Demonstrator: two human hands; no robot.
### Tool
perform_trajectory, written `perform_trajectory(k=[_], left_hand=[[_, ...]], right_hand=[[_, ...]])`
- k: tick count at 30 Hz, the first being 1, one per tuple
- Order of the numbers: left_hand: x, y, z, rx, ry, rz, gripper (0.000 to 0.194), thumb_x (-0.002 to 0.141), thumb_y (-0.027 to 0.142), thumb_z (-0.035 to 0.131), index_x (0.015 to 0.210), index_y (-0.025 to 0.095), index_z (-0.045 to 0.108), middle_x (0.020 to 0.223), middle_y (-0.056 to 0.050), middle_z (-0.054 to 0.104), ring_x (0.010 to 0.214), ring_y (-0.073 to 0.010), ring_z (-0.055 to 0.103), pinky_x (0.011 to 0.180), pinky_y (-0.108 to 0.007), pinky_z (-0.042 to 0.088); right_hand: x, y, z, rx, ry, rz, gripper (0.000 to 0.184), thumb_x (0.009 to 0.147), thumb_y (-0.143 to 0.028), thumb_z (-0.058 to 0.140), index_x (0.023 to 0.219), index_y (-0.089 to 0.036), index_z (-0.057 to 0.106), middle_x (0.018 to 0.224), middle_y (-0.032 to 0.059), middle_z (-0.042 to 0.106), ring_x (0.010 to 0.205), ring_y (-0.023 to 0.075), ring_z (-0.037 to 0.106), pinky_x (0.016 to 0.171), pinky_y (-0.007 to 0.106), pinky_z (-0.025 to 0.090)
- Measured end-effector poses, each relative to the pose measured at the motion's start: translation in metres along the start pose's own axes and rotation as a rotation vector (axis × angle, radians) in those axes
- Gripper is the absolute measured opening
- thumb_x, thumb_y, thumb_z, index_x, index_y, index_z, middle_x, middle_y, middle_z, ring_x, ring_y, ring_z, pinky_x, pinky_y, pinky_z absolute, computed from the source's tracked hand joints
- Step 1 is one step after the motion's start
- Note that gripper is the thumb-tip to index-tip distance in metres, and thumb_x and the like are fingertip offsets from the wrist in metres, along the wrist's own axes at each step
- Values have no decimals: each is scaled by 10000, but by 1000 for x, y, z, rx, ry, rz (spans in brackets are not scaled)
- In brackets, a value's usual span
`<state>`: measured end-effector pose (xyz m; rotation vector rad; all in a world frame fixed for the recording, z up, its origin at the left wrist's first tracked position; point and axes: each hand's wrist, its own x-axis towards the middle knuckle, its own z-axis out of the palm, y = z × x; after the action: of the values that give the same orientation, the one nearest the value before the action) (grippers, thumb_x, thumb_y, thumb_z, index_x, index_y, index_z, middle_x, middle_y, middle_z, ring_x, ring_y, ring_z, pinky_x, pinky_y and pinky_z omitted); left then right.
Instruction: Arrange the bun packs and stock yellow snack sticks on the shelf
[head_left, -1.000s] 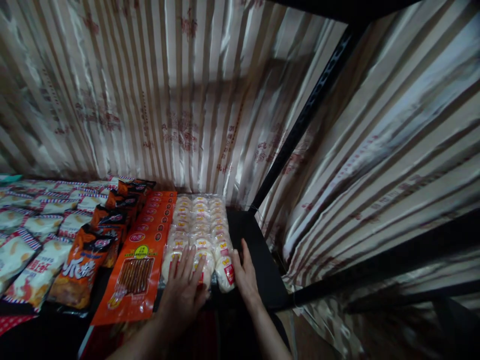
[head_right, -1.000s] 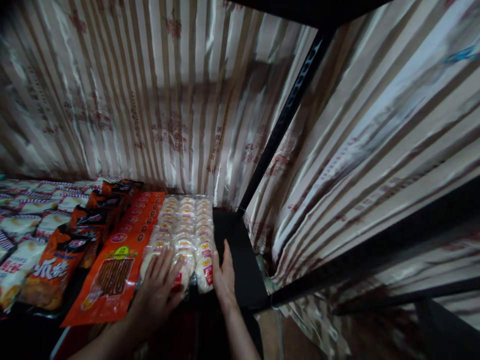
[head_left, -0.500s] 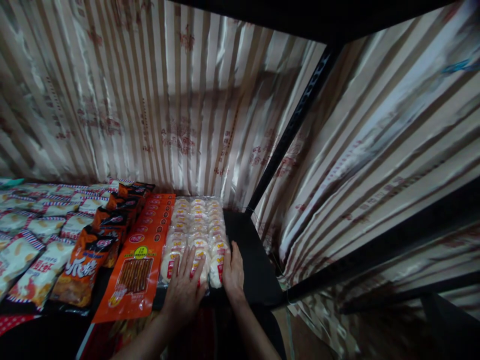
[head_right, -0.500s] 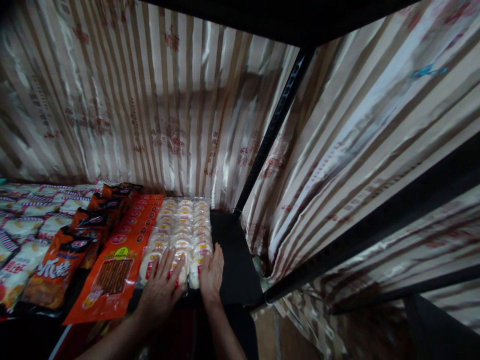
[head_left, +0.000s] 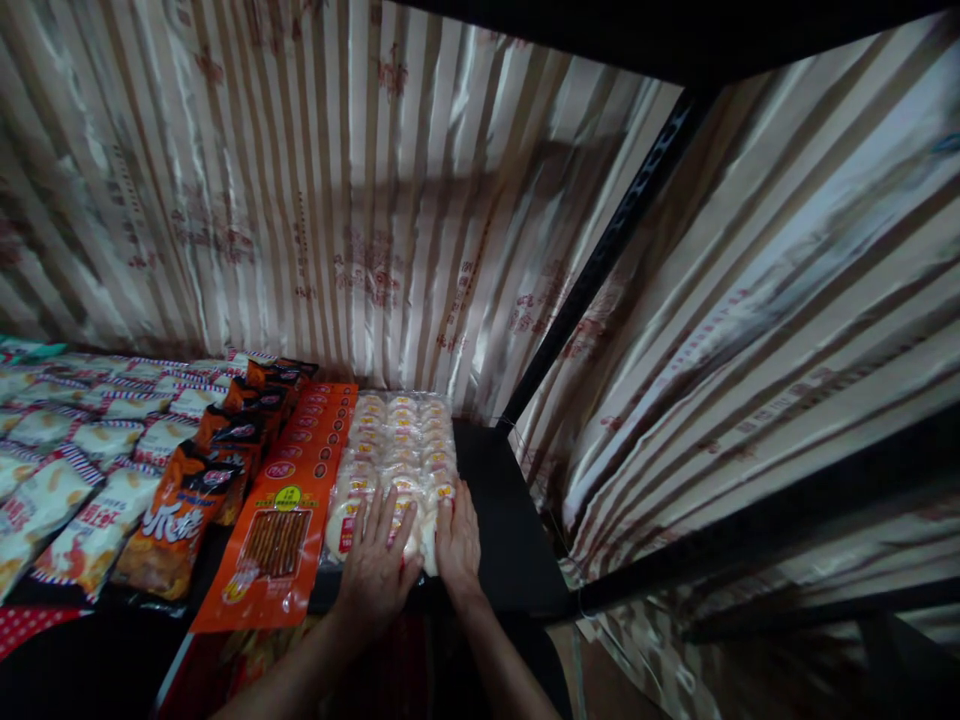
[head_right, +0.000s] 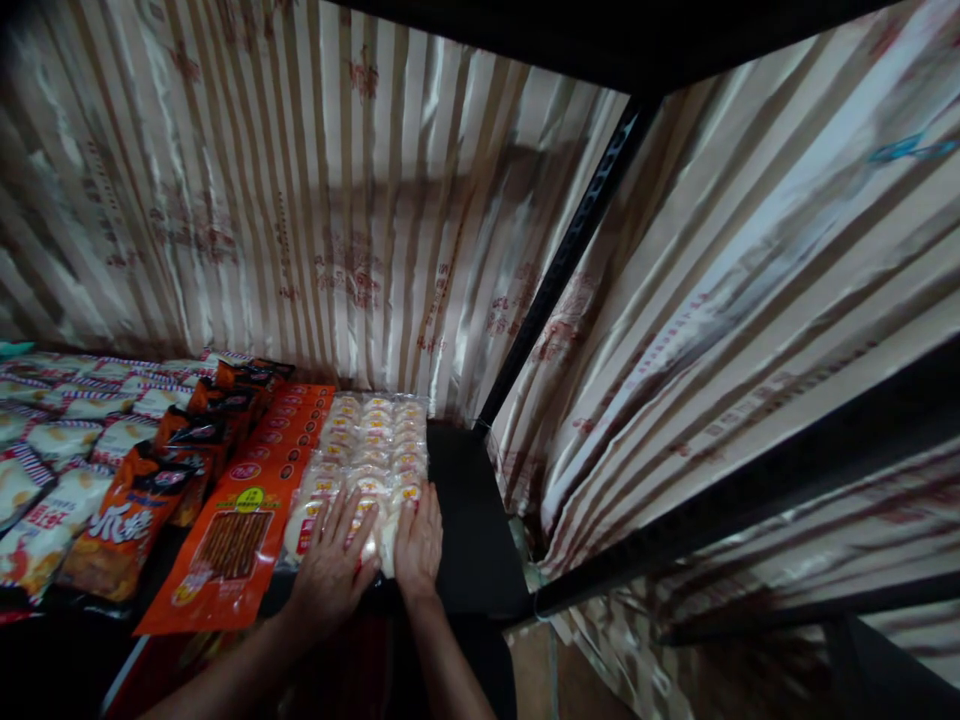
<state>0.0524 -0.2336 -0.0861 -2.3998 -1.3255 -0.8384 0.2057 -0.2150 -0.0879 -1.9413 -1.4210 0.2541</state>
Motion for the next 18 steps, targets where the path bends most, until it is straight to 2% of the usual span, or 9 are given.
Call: perform_trajectory(k=[3, 6, 8, 14, 18], left_hand=[[3, -7, -4, 2, 9, -17, 572, 827, 427, 462, 1356, 228, 374, 1445, -107, 318, 1343, -317, 233, 1070, -486, 189], [8, -17, -6, 34, 44, -166, 555, 825, 402, 470, 1341, 209, 403, 1458, -126, 282, 1355, -346, 179, 1058, -527, 199], [11, -22, -4, 49, 51, -267, 553, 827, 397, 463, 1336, 187, 411, 1462, -139, 265, 1357, -356, 160, 1048, -550, 207], [12, -26, 2, 53, 16, -281, 533, 834, 395, 447, 1320, 178, 436, 1431, -147, 332, 1346, -353, 203, 1038, -550, 237], [11, -24, 3, 51, 23, -295, 522, 828, 382, 462, 1296, 151, 467, 1400, -171, 377, 1339, -371, 211, 1022, -553, 260]], right_hand=[[2, -4, -10, -94, 39, -104, 636, 895, -484, 182, 1388, -99, 296, 1466, 125, 258, 1353, 235, 210, 1075, 415, 236], [4, -9, -18, -227, 1, -263, 581, 891, -488, 266, 1376, -177, 343, 1480, 84, 239, 1367, 247, 160, 1066, 423, 245], [5, -12, -19, -297, -36, -316, 559, 885, -485, 308, 1357, -196, 382, 1475, 80, 254, 1366, 267, 153, 1055, 424, 262], [3, -19, -8, -426, -58, -325, 564, 840, -523, 406, 1346, -275, 398, 1475, 55, 260, 1347, 320, 185, 1031, 451, 276], [2, -23, -8, -439, -60, -325, 570, 840, -538, 392, 1348, -279, 394, 1472, 54, 262, 1334, 319, 214, 1026, 452, 281]])
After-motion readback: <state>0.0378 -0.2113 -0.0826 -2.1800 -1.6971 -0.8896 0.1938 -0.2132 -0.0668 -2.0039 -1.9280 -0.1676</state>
